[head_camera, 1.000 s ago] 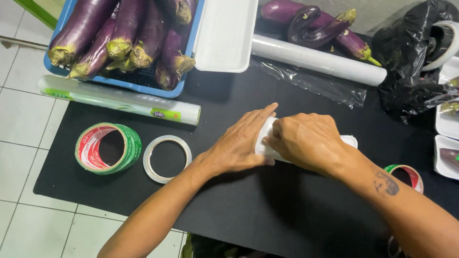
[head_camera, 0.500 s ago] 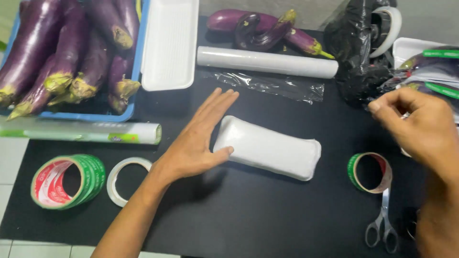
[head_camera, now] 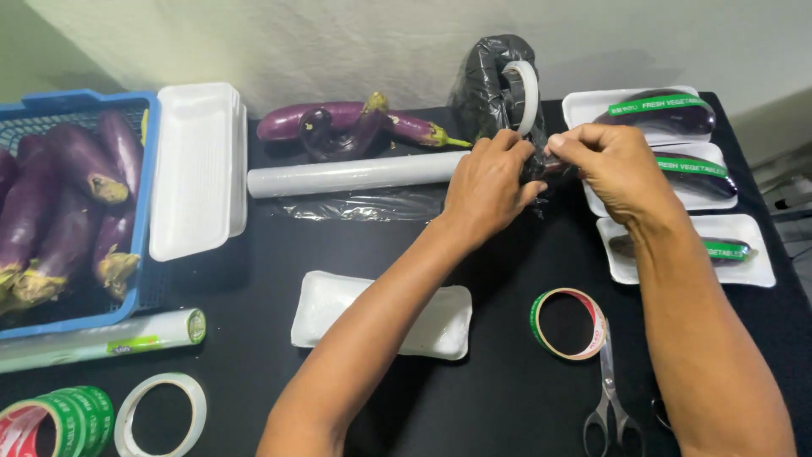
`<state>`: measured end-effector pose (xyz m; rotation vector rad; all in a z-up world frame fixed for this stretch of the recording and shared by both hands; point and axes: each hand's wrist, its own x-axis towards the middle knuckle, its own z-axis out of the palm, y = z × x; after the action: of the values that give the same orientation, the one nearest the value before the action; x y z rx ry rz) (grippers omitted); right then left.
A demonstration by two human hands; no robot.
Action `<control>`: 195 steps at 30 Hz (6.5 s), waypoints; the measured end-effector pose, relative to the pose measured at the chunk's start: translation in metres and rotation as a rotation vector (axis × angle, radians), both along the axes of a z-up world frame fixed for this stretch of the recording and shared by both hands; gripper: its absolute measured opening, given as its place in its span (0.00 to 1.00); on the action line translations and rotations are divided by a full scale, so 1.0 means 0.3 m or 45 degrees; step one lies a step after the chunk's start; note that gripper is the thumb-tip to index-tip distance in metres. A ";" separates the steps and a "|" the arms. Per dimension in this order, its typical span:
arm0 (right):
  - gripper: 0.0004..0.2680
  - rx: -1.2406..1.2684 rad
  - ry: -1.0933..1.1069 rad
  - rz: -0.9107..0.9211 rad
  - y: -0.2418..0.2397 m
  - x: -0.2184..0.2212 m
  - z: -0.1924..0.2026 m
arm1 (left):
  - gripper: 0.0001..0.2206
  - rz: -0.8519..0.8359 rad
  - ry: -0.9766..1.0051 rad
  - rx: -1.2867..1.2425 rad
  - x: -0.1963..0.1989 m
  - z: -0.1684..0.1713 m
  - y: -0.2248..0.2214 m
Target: The person wraps an eggplant in plastic film, places it on a tray, and applies a decorative green tape around the tray by hand using scissors.
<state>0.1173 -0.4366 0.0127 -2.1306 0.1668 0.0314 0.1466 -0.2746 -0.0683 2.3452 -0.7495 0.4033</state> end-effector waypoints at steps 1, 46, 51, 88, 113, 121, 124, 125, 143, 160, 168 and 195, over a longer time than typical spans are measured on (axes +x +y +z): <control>0.07 0.005 0.005 -0.008 -0.011 -0.001 -0.012 | 0.22 -0.008 0.005 0.005 -0.001 0.001 -0.008; 0.08 -0.909 -0.102 1.590 0.882 -0.326 -0.057 | 0.49 -0.190 0.543 -0.003 -0.523 -0.080 1.045; 0.12 -1.129 0.049 1.555 0.924 -0.280 -0.074 | 0.46 -0.208 0.624 -0.228 -0.538 -0.099 1.048; 0.10 -0.097 0.100 0.023 -0.013 0.001 0.012 | 0.27 -0.046 0.008 -0.123 -0.056 0.008 0.029; 0.06 -0.538 -0.555 0.149 -0.049 -0.162 -0.151 | 0.23 0.097 0.421 -0.151 -0.036 0.154 0.029; 0.07 -0.738 0.147 0.728 0.162 -0.375 -0.044 | 0.37 -0.130 0.518 0.244 -0.400 0.167 0.713; 0.05 -0.712 -0.078 1.191 0.286 -0.396 -0.062 | 0.64 -0.103 0.571 0.523 -0.480 0.055 0.834; 0.07 -0.760 -0.102 1.351 0.339 -0.398 -0.060 | 0.64 -0.115 0.527 0.524 -0.492 0.036 0.847; 0.01 -1.164 0.016 1.630 0.702 -0.305 -0.088 | 0.43 -0.262 0.393 0.138 -0.501 -0.065 0.925; 0.12 -0.704 0.758 0.822 0.569 -0.382 -0.065 | 0.46 -0.187 0.612 -0.002 -0.491 0.068 0.929; 0.06 -0.346 0.122 0.555 0.270 -0.364 -0.005 | 0.32 0.200 0.291 0.555 -0.480 0.099 0.854; 0.04 -0.272 -0.657 -0.015 -0.058 -0.095 -0.270 | 0.19 0.113 0.436 -0.301 -0.025 0.182 0.021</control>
<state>0.0889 -0.4540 -0.0683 -2.2732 -0.1282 -0.5604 0.1392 -0.2684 -0.0138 2.1509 -0.4125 0.1131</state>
